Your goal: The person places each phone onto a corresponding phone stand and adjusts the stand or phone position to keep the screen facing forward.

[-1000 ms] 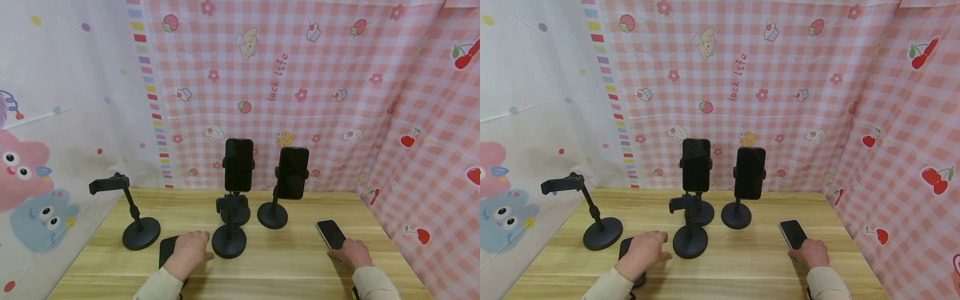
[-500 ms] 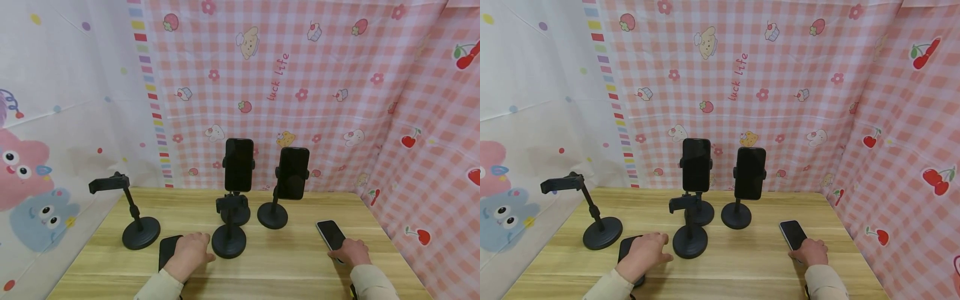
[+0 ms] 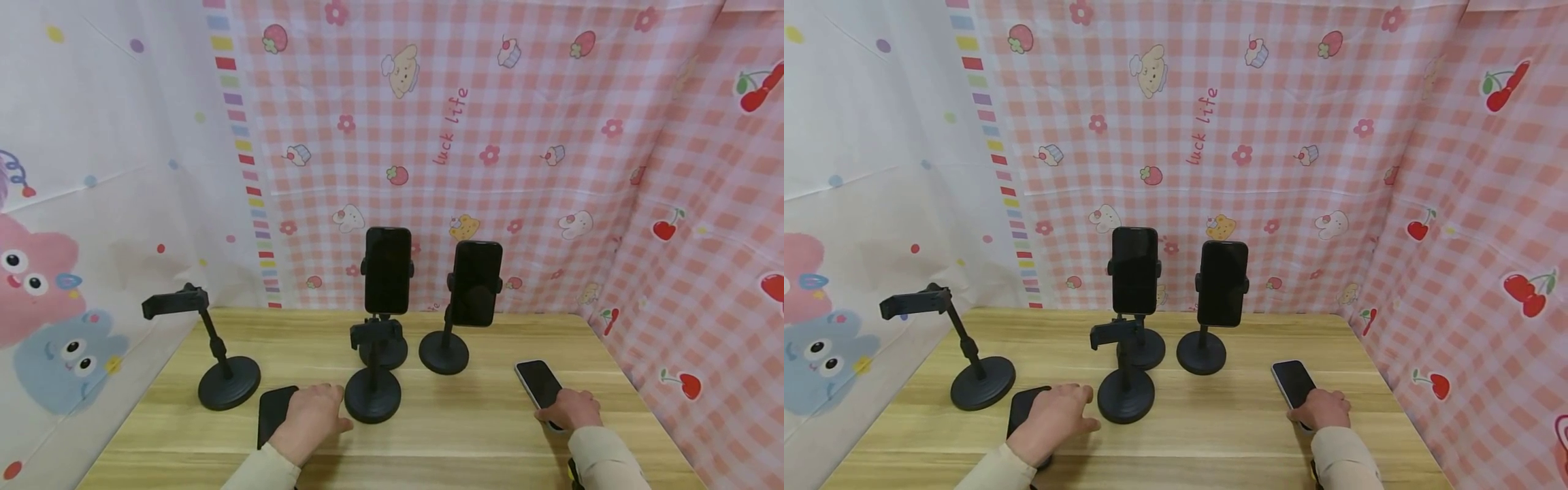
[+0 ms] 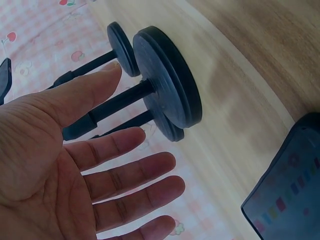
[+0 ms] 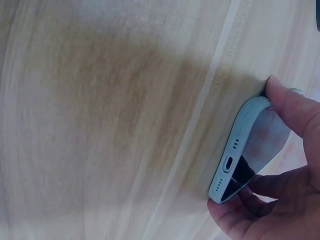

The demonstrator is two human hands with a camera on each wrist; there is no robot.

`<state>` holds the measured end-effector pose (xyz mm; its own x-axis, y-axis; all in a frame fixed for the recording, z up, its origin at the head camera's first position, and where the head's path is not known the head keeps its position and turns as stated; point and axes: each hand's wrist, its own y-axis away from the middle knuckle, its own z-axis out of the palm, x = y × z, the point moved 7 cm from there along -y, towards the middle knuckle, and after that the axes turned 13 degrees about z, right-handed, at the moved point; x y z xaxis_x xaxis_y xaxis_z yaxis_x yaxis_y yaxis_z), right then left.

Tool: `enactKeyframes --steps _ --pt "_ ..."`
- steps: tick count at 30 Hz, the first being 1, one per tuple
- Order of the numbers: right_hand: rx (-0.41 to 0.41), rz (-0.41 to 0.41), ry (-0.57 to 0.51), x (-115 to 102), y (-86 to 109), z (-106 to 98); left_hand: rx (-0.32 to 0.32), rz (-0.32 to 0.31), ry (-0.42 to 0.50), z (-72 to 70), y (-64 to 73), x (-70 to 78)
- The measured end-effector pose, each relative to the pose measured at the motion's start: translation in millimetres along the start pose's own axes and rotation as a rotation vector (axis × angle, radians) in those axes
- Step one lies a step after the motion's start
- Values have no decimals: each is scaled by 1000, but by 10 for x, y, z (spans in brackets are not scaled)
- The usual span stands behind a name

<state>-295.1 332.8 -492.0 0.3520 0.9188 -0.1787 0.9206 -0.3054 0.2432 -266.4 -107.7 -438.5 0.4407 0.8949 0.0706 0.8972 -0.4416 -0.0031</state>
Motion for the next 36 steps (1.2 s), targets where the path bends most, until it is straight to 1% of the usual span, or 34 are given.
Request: enactKeyframes --steps 4,11,23,26,31,36 --pt "7 8 -18 1 21 -24 12 8 -1 16 -3 7" --pt "10 -6 -32 8 44 -49 22 13 10 15 4 18" --pt "67 -24 -22 29 34 -28 -1 -10 14 31 16 13" --pt "69 -22 -30 21 57 -39 3 -9 14 29 25 12" --pt "52 4 -58 23 76 -27 1 -13 18 27 26 6" --pt "87 8 -100 32 125 -23 -12 -17 25 30 20 4"
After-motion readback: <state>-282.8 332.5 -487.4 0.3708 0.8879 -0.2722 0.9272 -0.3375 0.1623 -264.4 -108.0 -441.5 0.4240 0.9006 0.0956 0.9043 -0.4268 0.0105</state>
